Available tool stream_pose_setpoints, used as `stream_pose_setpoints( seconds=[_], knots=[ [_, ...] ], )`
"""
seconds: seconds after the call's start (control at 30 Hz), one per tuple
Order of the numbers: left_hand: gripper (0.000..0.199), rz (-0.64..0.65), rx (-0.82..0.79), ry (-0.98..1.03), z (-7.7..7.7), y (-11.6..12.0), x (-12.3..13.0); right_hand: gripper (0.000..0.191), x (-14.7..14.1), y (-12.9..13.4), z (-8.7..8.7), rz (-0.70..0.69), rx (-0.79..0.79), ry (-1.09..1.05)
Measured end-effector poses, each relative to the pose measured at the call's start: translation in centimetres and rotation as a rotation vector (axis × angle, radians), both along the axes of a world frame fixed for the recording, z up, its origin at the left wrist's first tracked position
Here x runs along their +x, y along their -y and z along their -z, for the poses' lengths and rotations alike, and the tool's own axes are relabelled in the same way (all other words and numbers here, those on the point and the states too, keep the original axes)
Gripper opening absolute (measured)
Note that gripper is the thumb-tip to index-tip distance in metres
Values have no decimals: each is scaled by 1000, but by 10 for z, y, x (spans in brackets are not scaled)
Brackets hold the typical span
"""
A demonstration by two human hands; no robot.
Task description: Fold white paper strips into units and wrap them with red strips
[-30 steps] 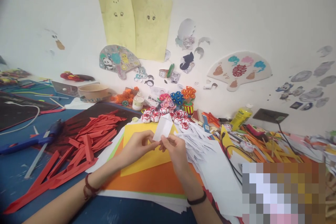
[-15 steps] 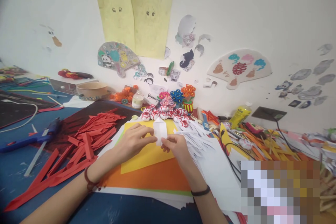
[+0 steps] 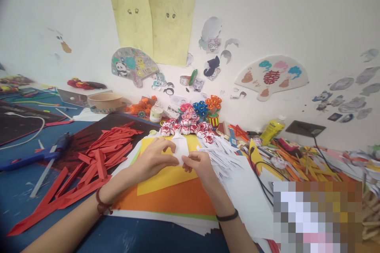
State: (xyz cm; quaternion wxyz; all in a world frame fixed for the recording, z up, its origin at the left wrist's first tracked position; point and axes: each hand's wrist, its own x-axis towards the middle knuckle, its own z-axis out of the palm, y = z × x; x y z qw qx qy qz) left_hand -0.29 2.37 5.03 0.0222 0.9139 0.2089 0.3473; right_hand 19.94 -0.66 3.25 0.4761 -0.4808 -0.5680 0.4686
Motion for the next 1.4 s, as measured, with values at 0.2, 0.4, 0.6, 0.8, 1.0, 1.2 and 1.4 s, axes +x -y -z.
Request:
stream_pose_setpoints(
  seconds=[0.2,0.4,0.6,0.8,1.0,1.2,1.4],
  knots=[
    [9,-97,-237,219,-3,4,9,31,-5,2,-1,35,90,-46],
    [25,-101,-445,529,4,7,18,24,-12,6,1,82,143,-81],
    [27,-75,-770,614,18,-1,23,21,-19,7,3,102,153,-121],
    [27,-104,-908,634,26,-6,22,20,-20,7,6,84,141,-108],
    [29,-82,-981,678,28,-4,23,22,-20,7,4,94,121,-104],
    [30,-106,-999,690,28,-3,23,22,-20,7,5,75,125,-95],
    [35,-69,-1038,669,23,-4,21,22,-19,8,3,55,110,-112]
  ],
)
